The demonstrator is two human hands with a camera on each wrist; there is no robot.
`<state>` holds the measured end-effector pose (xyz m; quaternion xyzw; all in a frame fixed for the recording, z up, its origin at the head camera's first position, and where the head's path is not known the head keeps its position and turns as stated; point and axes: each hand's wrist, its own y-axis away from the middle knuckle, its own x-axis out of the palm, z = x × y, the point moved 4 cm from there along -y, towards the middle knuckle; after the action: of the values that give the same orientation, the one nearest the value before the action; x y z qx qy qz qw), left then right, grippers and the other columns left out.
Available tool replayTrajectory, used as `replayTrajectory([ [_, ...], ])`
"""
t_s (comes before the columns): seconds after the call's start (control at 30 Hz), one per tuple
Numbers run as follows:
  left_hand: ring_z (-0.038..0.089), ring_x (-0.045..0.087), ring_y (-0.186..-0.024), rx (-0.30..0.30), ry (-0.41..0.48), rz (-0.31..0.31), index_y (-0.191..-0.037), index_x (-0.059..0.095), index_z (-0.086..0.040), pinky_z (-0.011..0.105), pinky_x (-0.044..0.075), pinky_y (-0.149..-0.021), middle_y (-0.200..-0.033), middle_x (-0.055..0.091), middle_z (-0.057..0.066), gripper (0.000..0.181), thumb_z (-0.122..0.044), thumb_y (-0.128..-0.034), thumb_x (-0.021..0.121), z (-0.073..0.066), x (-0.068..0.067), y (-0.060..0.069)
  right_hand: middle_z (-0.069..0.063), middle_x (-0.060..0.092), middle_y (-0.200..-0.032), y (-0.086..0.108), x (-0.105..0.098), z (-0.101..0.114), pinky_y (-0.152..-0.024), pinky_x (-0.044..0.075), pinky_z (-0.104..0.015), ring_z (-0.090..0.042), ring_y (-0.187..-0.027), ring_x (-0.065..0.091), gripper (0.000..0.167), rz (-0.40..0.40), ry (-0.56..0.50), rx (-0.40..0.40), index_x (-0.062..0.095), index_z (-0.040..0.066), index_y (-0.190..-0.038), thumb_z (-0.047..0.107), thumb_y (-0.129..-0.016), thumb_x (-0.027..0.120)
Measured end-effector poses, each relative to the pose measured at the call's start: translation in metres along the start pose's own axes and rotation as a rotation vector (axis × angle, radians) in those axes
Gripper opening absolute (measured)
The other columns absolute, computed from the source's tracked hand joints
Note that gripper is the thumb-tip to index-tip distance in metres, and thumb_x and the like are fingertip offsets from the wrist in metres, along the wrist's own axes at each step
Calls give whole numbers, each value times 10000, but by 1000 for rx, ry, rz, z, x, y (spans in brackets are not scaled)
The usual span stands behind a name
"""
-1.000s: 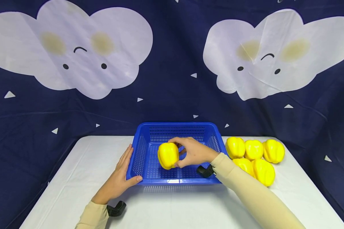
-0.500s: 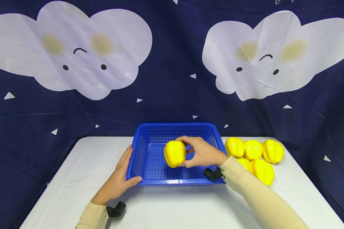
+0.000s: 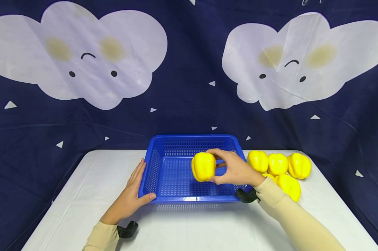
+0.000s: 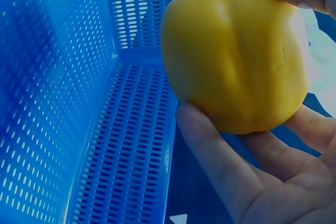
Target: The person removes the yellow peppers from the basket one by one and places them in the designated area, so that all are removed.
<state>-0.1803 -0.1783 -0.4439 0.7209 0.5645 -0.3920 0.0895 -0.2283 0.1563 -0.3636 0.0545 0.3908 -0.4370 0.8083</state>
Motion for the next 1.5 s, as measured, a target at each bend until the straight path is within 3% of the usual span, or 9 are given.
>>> replayTrajectory([
  [0.37,328,1,-1538,0,-4,-3,-1620,58,-66,737,138,-1111,-1692,-35,32,1031,-232,-877,754,-1,0,1,34,598,-1305,24,-15,-3,-913,545,-274,-170,-1098,620,741,-45,-13,76,517,131,-1392,147,-731,851],
  [0.6,322,-3,-1540,-3,-1,-4,-1620,60,-66,737,139,-1112,-1692,-36,30,1023,-236,-882,748,-1,-1,0,6,591,-1325,44,-25,-9,-941,546,-352,-186,-1094,627,765,-63,-17,112,505,127,-1409,147,-734,866],
  [0.8,329,-4,-1539,-9,3,-4,-1618,63,-60,741,134,-1110,-1692,-36,32,1024,-250,-882,749,-2,-1,1,4,585,-1341,59,-35,-16,-951,536,-327,-194,-1133,620,768,-87,-37,158,511,152,-1406,166,-735,884],
  [1.2,330,-8,-1539,-13,7,3,-1619,55,-65,741,130,-1111,-1691,-43,29,1024,-275,-890,743,-2,-1,0,-72,568,-1339,95,-55,-27,-923,532,-247,-182,-1115,637,776,-160,-78,181,473,74,-1427,95,-761,871],
  [1.5,334,-1,-1538,-15,2,1,-1620,59,-70,736,135,-1114,-1692,-38,33,1024,-281,-891,745,-3,-1,0,-145,545,-1337,117,-66,-33,-913,510,-182,-43,-1106,613,791,-202,-37,185,439,6,-1440,40,-768,854],
])
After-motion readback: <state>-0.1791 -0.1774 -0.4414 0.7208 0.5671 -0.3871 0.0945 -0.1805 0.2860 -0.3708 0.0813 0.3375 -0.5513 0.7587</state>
